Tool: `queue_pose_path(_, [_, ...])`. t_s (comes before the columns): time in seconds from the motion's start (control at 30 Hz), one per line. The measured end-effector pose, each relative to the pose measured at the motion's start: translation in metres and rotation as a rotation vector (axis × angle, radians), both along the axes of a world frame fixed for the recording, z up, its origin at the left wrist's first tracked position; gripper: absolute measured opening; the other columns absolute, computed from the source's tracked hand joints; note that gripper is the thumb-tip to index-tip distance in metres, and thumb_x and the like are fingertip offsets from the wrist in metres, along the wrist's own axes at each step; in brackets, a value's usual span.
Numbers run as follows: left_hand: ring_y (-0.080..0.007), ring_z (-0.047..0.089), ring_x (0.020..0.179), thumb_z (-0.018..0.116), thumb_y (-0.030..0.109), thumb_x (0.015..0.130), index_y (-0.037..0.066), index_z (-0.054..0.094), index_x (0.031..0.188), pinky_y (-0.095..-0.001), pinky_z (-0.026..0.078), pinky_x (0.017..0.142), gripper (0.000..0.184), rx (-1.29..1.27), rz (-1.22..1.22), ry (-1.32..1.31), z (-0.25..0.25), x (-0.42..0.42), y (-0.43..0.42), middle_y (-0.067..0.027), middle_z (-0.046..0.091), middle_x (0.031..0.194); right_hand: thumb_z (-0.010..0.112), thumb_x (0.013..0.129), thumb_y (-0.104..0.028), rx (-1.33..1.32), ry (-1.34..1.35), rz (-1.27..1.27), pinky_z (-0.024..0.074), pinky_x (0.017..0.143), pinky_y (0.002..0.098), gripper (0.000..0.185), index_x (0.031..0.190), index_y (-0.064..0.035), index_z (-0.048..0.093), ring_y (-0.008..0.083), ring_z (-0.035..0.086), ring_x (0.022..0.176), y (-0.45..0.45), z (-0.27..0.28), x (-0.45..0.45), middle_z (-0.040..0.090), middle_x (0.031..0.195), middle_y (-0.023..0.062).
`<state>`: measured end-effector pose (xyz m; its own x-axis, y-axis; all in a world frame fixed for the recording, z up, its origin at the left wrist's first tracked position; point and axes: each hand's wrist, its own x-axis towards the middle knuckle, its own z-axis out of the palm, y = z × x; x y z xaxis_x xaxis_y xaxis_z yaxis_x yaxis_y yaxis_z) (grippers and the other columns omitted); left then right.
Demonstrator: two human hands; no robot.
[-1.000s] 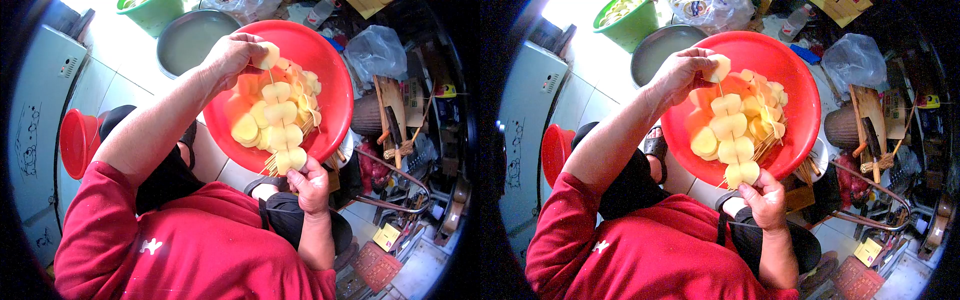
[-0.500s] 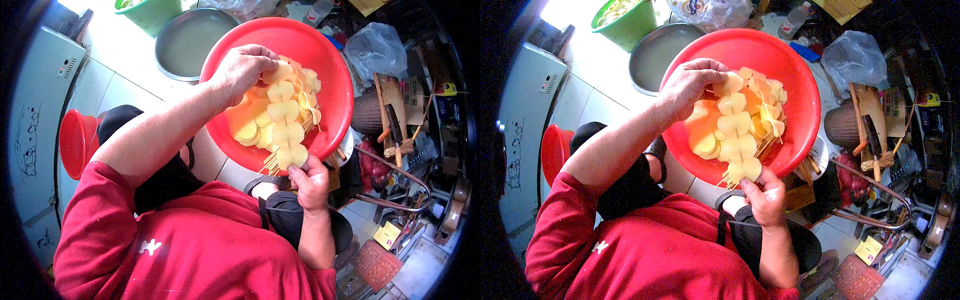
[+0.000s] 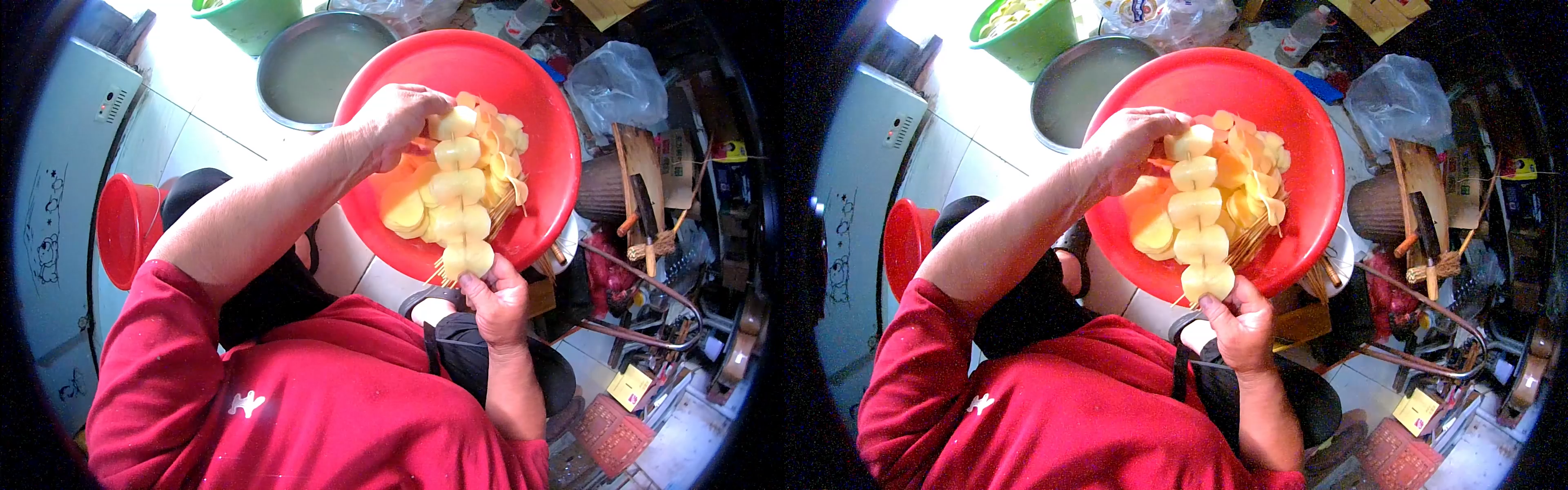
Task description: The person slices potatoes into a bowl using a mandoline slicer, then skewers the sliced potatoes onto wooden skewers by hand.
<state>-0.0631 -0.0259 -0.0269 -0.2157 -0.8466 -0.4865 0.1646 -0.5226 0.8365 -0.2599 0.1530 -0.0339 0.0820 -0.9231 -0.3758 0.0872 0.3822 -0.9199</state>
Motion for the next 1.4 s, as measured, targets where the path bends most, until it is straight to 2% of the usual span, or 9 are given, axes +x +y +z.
queue_pose_path(0.2, [-0.0189, 0.064, 0.081, 0.055, 0.028, 0.091, 0.007, 0.059, 0.108, -0.0341, 0.054, 0.067, 0.028, 0.036, -0.102, 0.064, 0.005, 0.0, 0.009, -0.0072, 0.064, 0.095, 0.062, 0.085, -0.003, -0.008, 0.013, -0.057, 0.0394, 0.055, 0.0183, 0.02, 0.105, -0.0013, 0.061, 0.0026, 0.051, 0.063, -0.002, 0.004, 0.005, 0.064, 0.084, -0.0011])
queue_pose_path(0.4, [-0.0182, 0.065, 0.074, 0.056, 0.026, 0.091, 0.006, 0.058, 0.109, -0.0308, 0.054, 0.06, 0.027, 0.028, -0.139, 0.006, 0.009, -0.001, 0.009, -0.0077, 0.065, 0.092, 0.062, 0.085, -0.002, 0.005, -0.025, -0.043, 0.0379, 0.053, 0.0189, 0.02, 0.105, -0.0014, 0.061, 0.0027, 0.049, 0.06, -0.002, 0.004, 0.003, 0.063, 0.084, -0.0015])
queue_pose_path(0.53, [-0.0182, 0.065, 0.075, 0.056, 0.026, 0.091, 0.006, 0.058, 0.108, -0.0309, 0.055, 0.061, 0.027, 0.036, -0.131, 0.004, 0.005, -0.001, 0.009, -0.0078, 0.065, 0.091, 0.061, 0.085, -0.002, 0.006, -0.002, -0.025, 0.0385, 0.054, 0.0185, 0.022, 0.107, -0.0009, 0.06, 0.0029, 0.05, 0.062, -0.001, 0.001, 0.002, 0.063, 0.085, -0.0012])
queue_pose_path(0.63, [-0.0178, 0.065, 0.076, 0.057, 0.024, 0.091, 0.006, 0.057, 0.109, -0.0313, 0.055, 0.063, 0.026, 0.004, -0.087, 0.05, 0.0, -0.003, 0.01, -0.0078, 0.065, 0.092, 0.061, 0.086, -0.002, -0.02, -0.025, -0.034, 0.0429, 0.061, 0.019, 0.023, 0.109, 0.0002, 0.059, 0.0049, 0.055, 0.07, -0.004, 0.002, 0.004, 0.064, 0.091, 0.0009])
queue_pose_path(0.7, [-0.0172, 0.065, 0.079, 0.061, 0.022, 0.089, 0.006, 0.056, 0.11, -0.032, 0.055, 0.067, 0.028, -0.06, 0.077, 0.1, 0.002, -0.007, 0.015, -0.0077, 0.065, 0.094, 0.06, 0.086, -0.002, -0.053, -0.019, -0.068, 0.046, 0.07, 0.0207, 0.025, 0.111, 0.0013, 0.058, 0.0079, 0.059, 0.081, -0.008, 0.002, 0.003, 0.065, 0.096, 0.0035])
queue_pose_path(0.8, [-0.0172, 0.065, 0.083, 0.065, 0.02, 0.086, 0.006, 0.055, 0.112, -0.0317, 0.054, 0.069, 0.031, 0.004, 0.016, 0.084, -0.008, -0.01, 0.019, -0.0077, 0.065, 0.096, 0.059, 0.086, -0.001, -0.064, -0.039, -0.082, 0.0469, 0.077, 0.0229, 0.026, 0.112, 0.002, 0.057, 0.0104, 0.06, 0.088, -0.012, 0.003, 0.006, 0.065, 0.1, 0.0054])
queue_pose_path(0.83, [-0.0174, 0.065, 0.085, 0.066, 0.021, 0.085, 0.007, 0.054, 0.116, -0.031, 0.053, 0.068, 0.036, 0.079, -0.114, 0.111, 0.001, -0.007, 0.023, -0.0067, 0.065, 0.099, 0.059, 0.086, -0.001, -0.068, -0.034, -0.083, 0.0469, 0.077, 0.0229, 0.026, 0.112, 0.002, 0.057, 0.0104, 0.06, 0.088, -0.012, 0.002, 0.006, 0.065, 0.1, 0.0054])
queue_pose_path(0.93, [-0.0169, 0.065, 0.084, 0.064, 0.02, 0.086, 0.009, 0.055, 0.119, -0.03, 0.053, 0.066, 0.036, 0.151, -0.19, 0.198, -0.005, -0.009, 0.036, -0.0046, 0.065, 0.104, 0.058, 0.086, 0.0, -0.048, 0.002, -0.019, 0.0472, 0.079, 0.0239, 0.027, 0.113, 0.0024, 0.056, 0.0109, 0.06, 0.089, -0.012, 0.0, 0.006, 0.064, 0.101, 0.0059])
queue_pose_path(1.4, [-0.0147, 0.064, 0.077, 0.066, 0.012, 0.082, 0.009, 0.06, 0.113, -0.0278, 0.051, 0.064, 0.032, 0.173, -0.154, 0.201, 0.0, 0.004, 0.045, -0.0031, 0.067, 0.099, 0.059, 0.085, 0.002, -0.036, -0.018, -0.029, 0.0476, 0.08, 0.0247, 0.024, 0.109, 0.0029, 0.057, 0.012, 0.061, 0.089, -0.015, 0.001, 0.022, 0.065, 0.1, 0.0068])
